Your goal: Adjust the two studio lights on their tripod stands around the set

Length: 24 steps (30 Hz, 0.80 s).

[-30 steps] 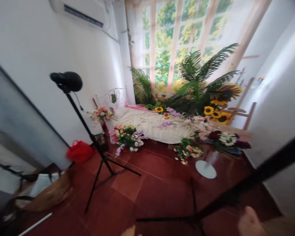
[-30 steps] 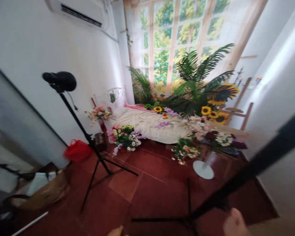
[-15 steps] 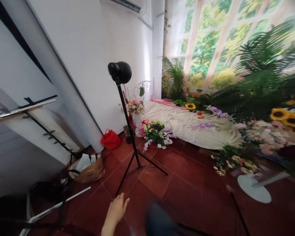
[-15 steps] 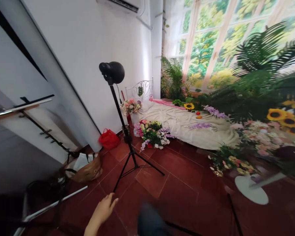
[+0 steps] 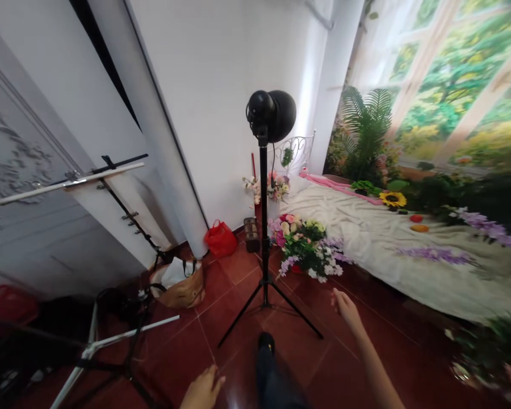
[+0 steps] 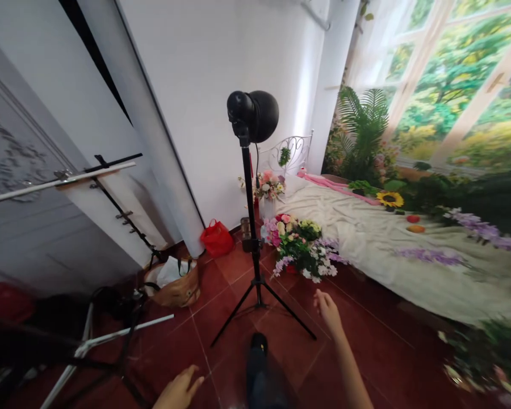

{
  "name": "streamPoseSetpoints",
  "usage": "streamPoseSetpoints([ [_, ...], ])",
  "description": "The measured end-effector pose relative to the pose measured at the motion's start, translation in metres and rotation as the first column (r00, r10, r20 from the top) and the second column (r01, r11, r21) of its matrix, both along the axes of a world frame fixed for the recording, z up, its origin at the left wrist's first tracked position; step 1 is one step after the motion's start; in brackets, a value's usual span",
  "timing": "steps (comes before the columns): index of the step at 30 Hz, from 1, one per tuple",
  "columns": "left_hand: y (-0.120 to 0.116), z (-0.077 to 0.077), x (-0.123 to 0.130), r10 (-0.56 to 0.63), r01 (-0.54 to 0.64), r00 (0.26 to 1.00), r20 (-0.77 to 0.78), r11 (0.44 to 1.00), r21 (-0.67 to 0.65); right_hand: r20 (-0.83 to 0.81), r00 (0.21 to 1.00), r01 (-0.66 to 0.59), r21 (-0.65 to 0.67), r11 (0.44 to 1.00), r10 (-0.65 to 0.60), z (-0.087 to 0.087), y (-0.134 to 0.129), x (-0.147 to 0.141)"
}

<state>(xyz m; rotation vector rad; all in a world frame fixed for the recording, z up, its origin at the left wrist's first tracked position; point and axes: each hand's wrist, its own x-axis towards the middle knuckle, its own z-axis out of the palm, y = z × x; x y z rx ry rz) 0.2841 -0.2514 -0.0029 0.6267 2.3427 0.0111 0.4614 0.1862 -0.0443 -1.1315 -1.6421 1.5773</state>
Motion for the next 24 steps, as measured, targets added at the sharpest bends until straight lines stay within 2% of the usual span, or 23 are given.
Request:
streamPoseSetpoints([
  [1, 0.006, 0.006, -0.021, 0.005, -0.004, 1.0, -0.014, 1.0, 0.024, -0.034, 0.998, -0.046, 0.007, 0.999, 0.047, 0.005, 0.005, -0.035],
  [3, 0.032, 0.025, -0.062, -0.012, 0.013, 1.0, -0.012, 0.986, 0.166, -0.084, 0.988, -0.13, 0.011, 0.991, 0.131, 0.015, 0.015, -0.099],
  [5, 0.078, 0.053, -0.102, -0.033, 0.029, 0.999, 0.005, 0.921, 0.389, -0.122, 0.974, -0.192, 0.021, 0.981, 0.193, 0.021, 0.026, -0.157],
  [6, 0.108, 0.068, -0.121, -0.058, 0.046, 0.998, 0.008, 0.858, 0.512, -0.14, 0.968, -0.205, 0.021, 0.978, 0.206, 0.023, 0.033, -0.183],
  [8, 0.176, 0.096, -0.158, -0.115, 0.081, 0.993, -0.001, 0.692, 0.717, -0.153, 0.968, -0.207, -0.024, 0.978, 0.201, 0.023, 0.048, -0.228],
  [10, 0.247, 0.117, -0.19, -0.094, 0.052, 0.996, -0.003, 0.517, 0.854, -0.134, 0.971, -0.216, -0.125, 0.968, 0.199, 0.022, 0.063, -0.264],
  [12, 0.311, 0.128, -0.216, -0.044, 0.009, 0.999, 0.007, 0.342, 0.94, -0.112, 0.968, -0.243, -0.209, 0.947, 0.224, 0.02, 0.076, -0.291],
  [14, 0.36, 0.132, -0.232, -0.049, -0.02, 0.998, 0.032, 0.23, 0.973, -0.114, 0.958, -0.282, -0.232, 0.931, 0.262, 0.018, 0.086, -0.308],
  [16, 0.393, 0.132, -0.241, -0.052, -0.046, 0.997, 0.056, 0.184, 0.982, -0.127, 0.947, -0.317, -0.223, 0.922, 0.295, 0.016, 0.091, -0.319],
  [18, 0.41, 0.132, -0.247, -0.046, -0.062, 0.996, 0.071, 0.165, 0.984, -0.142, 0.93, -0.364, -0.221, 0.905, 0.339, 0.014, 0.093, -0.325],
  [21, 0.418, 0.133, -0.253, -0.092, -0.047, 0.994, 0.061, 0.148, 0.988, -0.171, 0.901, -0.429, -0.231, 0.873, 0.398, 0.011, 0.095, -0.33],
  [24, 0.421, 0.132, -0.26, -0.149, -0.009, 0.988, 0.034, 0.163, 0.987, -0.201, 0.875, -0.48, -0.231, 0.847, 0.441, 0.008, 0.1, -0.331],
])
